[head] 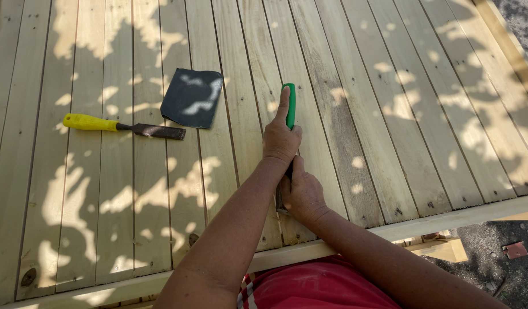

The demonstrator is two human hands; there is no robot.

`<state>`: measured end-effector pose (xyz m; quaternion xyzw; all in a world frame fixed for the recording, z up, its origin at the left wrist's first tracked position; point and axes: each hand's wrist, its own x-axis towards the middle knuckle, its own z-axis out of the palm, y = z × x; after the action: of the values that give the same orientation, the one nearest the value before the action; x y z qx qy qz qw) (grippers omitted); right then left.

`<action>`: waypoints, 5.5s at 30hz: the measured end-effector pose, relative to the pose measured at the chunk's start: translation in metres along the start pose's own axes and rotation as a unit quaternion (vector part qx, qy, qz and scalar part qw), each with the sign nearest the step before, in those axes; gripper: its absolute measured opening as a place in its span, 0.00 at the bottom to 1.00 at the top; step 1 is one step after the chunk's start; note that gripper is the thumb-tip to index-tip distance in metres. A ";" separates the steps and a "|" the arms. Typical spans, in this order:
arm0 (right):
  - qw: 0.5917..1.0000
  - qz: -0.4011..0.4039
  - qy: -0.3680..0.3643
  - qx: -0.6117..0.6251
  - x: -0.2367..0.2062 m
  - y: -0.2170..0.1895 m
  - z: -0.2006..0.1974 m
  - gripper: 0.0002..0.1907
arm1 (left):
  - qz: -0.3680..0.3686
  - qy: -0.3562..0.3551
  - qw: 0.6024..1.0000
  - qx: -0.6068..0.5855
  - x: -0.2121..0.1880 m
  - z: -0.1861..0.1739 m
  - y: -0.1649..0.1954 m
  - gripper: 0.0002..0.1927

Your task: The person scrapes the surface and edges of a slatted wooden frame with a green-handled scraper, working along the boards and around the frame. A yellow-handled chisel and a piece of sandpaper rest on the frame as the person moves around the structure scraping different sections.

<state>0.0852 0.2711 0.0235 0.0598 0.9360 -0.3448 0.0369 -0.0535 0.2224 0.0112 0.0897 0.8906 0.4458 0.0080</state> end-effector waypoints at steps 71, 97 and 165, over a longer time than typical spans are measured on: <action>0.994 -0.056 -0.086 -0.035 -0.017 -0.011 -0.013 0.19 | -0.025 0.119 0.993 0.002 -0.044 -0.022 -0.013 0.53; 0.937 0.084 -0.320 0.109 -0.010 -0.022 -0.067 0.18 | 0.015 0.054 0.961 -0.272 -0.025 -0.055 0.012 0.37; 0.930 -0.002 -0.326 0.171 -0.018 0.005 -0.054 0.17 | 0.053 0.104 0.966 -0.231 -0.050 -0.070 0.028 0.20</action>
<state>0.1024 0.3085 0.0634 -0.0524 0.7992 -0.5002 0.3290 -0.0071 0.1754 0.0723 0.0853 0.7537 0.6458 -0.0876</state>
